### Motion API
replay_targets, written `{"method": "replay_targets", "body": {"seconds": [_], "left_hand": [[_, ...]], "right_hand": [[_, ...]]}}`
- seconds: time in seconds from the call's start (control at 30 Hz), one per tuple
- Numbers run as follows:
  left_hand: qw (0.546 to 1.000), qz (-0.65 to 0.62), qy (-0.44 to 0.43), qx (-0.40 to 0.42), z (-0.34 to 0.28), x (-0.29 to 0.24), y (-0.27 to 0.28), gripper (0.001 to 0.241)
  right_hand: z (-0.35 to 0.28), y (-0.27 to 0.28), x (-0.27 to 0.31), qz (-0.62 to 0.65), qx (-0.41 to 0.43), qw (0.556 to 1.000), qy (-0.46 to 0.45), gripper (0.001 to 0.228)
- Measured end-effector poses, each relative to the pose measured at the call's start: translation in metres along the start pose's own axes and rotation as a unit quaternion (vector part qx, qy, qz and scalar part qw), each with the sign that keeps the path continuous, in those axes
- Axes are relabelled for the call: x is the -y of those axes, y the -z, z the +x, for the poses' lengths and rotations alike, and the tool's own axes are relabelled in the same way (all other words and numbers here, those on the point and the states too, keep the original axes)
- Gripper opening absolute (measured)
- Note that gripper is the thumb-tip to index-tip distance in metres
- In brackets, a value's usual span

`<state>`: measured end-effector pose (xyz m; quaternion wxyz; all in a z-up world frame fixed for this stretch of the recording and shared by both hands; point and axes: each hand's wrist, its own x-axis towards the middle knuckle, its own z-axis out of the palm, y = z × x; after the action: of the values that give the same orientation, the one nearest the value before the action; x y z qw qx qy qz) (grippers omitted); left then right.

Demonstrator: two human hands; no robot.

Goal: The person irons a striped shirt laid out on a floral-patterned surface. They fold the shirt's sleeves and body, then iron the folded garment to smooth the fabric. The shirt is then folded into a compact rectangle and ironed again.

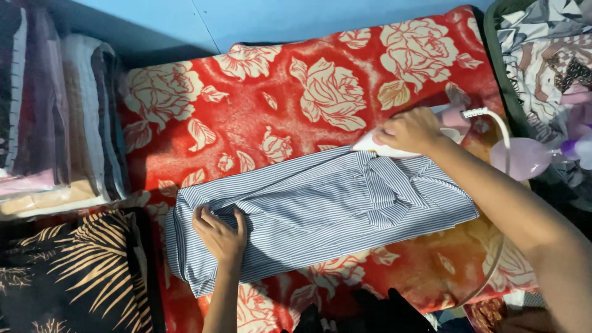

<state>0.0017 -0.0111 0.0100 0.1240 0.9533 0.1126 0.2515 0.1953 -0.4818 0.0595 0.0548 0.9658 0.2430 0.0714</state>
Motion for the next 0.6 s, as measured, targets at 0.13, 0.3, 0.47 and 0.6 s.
{"method": "replay_targets", "body": {"seconds": [0.13,0.3,0.47,0.6], "left_hand": [[1.000,0.002,0.000,0.001,-0.003,0.002,-0.002,0.061],[1.000,0.003,0.004,0.002,-0.003,0.002,-0.004,0.060],[1.000,0.019,0.003,0.010,-0.003,0.001,-0.002,0.059],[1.000,0.011,0.010,-0.003,-0.003,0.000,-0.003,0.060]], "right_hand": [[0.011,-0.002,0.019,-0.008,-0.016,1.000,0.009,0.036],[0.034,0.003,0.056,0.021,-0.057,0.996,0.058,0.038],[0.060,0.001,0.107,0.066,-0.088,0.990,0.082,0.036],[0.086,-0.001,0.164,0.113,-0.107,0.985,0.076,0.041]]}}
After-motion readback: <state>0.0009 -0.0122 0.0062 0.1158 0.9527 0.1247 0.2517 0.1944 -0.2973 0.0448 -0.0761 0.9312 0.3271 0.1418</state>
